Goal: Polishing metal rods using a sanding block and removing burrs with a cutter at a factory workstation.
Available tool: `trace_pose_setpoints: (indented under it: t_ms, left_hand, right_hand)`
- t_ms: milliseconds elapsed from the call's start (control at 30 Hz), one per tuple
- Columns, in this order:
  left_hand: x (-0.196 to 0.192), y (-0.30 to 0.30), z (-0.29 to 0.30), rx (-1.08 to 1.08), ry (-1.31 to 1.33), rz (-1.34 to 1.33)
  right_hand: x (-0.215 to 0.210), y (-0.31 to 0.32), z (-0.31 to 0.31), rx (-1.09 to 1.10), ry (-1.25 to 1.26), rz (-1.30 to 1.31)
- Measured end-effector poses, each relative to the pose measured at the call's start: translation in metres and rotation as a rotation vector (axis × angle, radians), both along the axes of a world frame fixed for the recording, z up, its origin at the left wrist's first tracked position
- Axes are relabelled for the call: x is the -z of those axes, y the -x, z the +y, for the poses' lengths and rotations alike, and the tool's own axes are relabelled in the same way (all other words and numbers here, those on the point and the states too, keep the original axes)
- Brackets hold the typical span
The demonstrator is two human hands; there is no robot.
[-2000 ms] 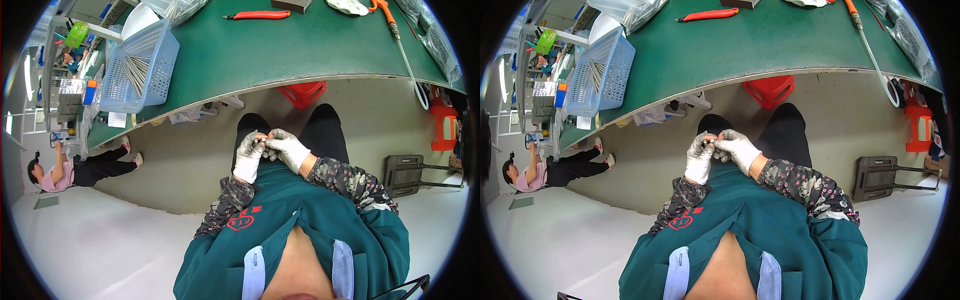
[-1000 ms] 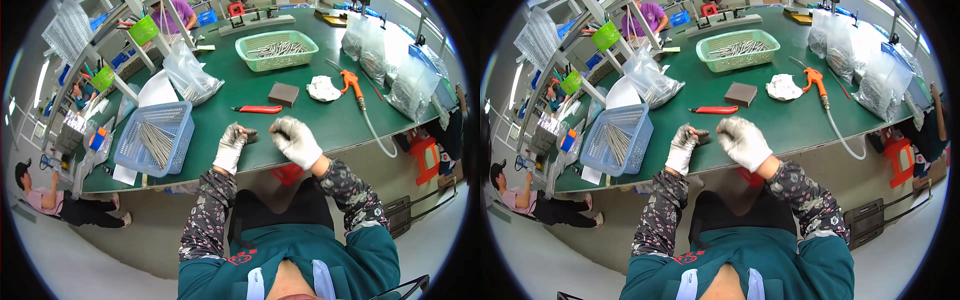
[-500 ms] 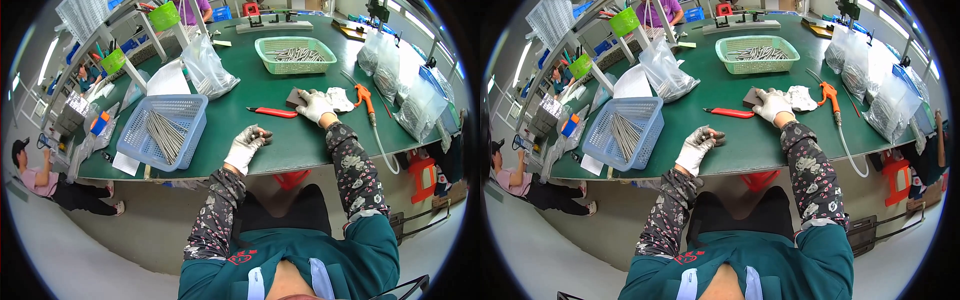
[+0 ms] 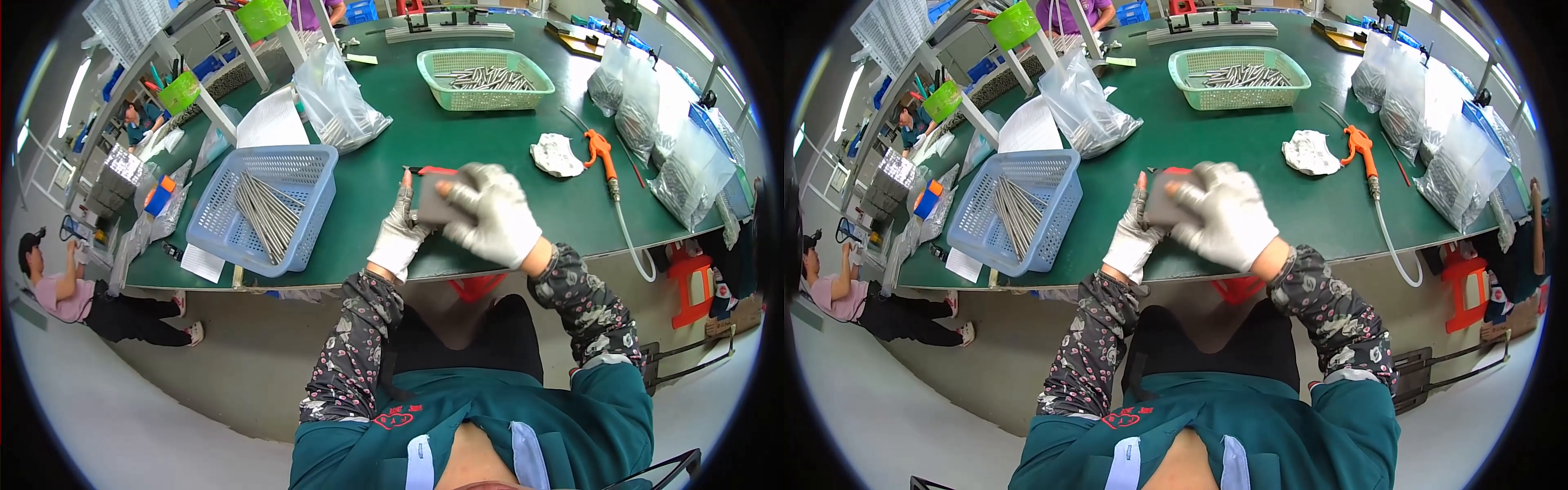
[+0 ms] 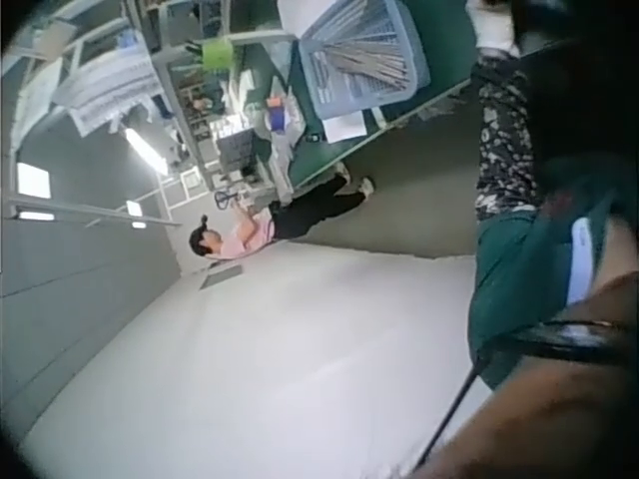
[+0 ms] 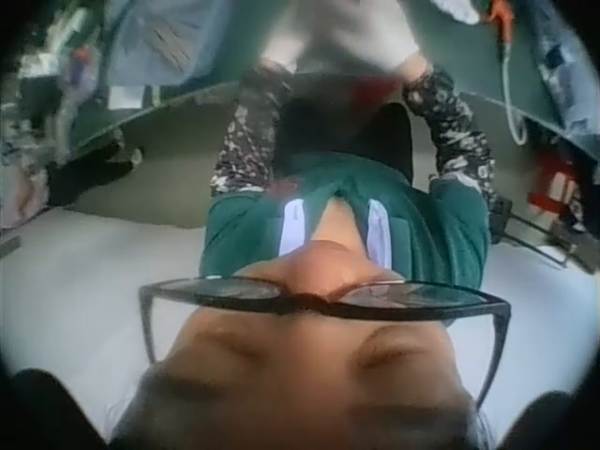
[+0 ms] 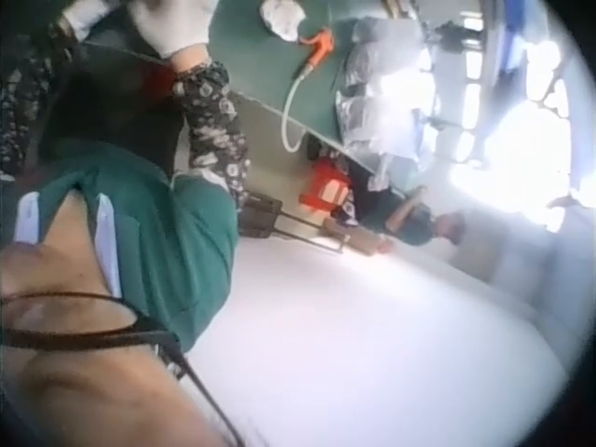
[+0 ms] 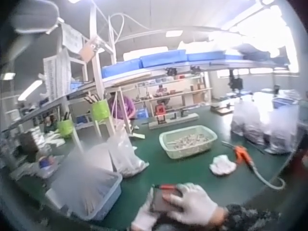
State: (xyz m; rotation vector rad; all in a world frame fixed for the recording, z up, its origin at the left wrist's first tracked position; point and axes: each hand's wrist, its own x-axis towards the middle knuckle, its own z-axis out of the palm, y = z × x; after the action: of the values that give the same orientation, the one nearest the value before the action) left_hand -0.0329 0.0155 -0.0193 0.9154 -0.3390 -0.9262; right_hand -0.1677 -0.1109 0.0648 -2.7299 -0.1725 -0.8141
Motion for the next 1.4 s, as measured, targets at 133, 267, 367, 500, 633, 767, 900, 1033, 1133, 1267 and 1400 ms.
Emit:
trace_pose_setpoints:
  t_ms: [133,267,367,500,633,767,900,1033,1133,1267,1400]
  left_hand:
    - [-0.006,0.029,0.005,-0.149,-0.151,-0.601]
    - [-0.007,0.028,0.006,-0.136,-0.155,-0.606]
    - [-0.004,0.026,0.005,-0.114,-0.12,-0.536]
    - [-0.002,0.026,0.005,-0.12,-0.115,-0.508]
    - [0.0,0.025,0.008,-0.1,-0.06,-0.495]
    - [0.001,0.023,0.008,-0.094,-0.073,-0.451]
    - [0.001,0.017,0.006,-0.076,-0.079,-0.494]
    - [-0.005,0.022,0.011,-0.179,-0.098,-0.472]
    - [-0.003,0.027,0.023,-0.162,0.062,-0.332]
    - [-0.01,0.06,0.048,-0.149,0.064,-0.305]
    - [-0.005,0.093,0.085,-0.124,0.01,-0.262]
  right_hand:
    - [0.003,-0.017,-0.012,0.264,0.099,0.017]
    - [0.013,-0.026,-0.038,0.45,0.079,-0.043]
    - [0.033,-0.034,-0.061,0.595,-0.003,0.182]
    - [0.045,-0.022,-0.053,0.592,0.233,-0.076]
    - [0.044,-0.003,-0.008,0.22,-0.076,0.059]
    - [0.057,-0.004,0.003,0.135,0.065,0.153]
    - [0.056,-0.008,-0.002,0.169,-0.008,0.193]
    - [0.063,-0.01,-0.005,0.144,-0.069,0.179]
    - [0.066,-0.009,-0.002,0.143,-0.105,0.121]
    - [0.07,-0.009,-0.006,0.164,-0.088,0.126]
    - [0.069,-0.007,-0.008,0.146,-0.057,0.064]
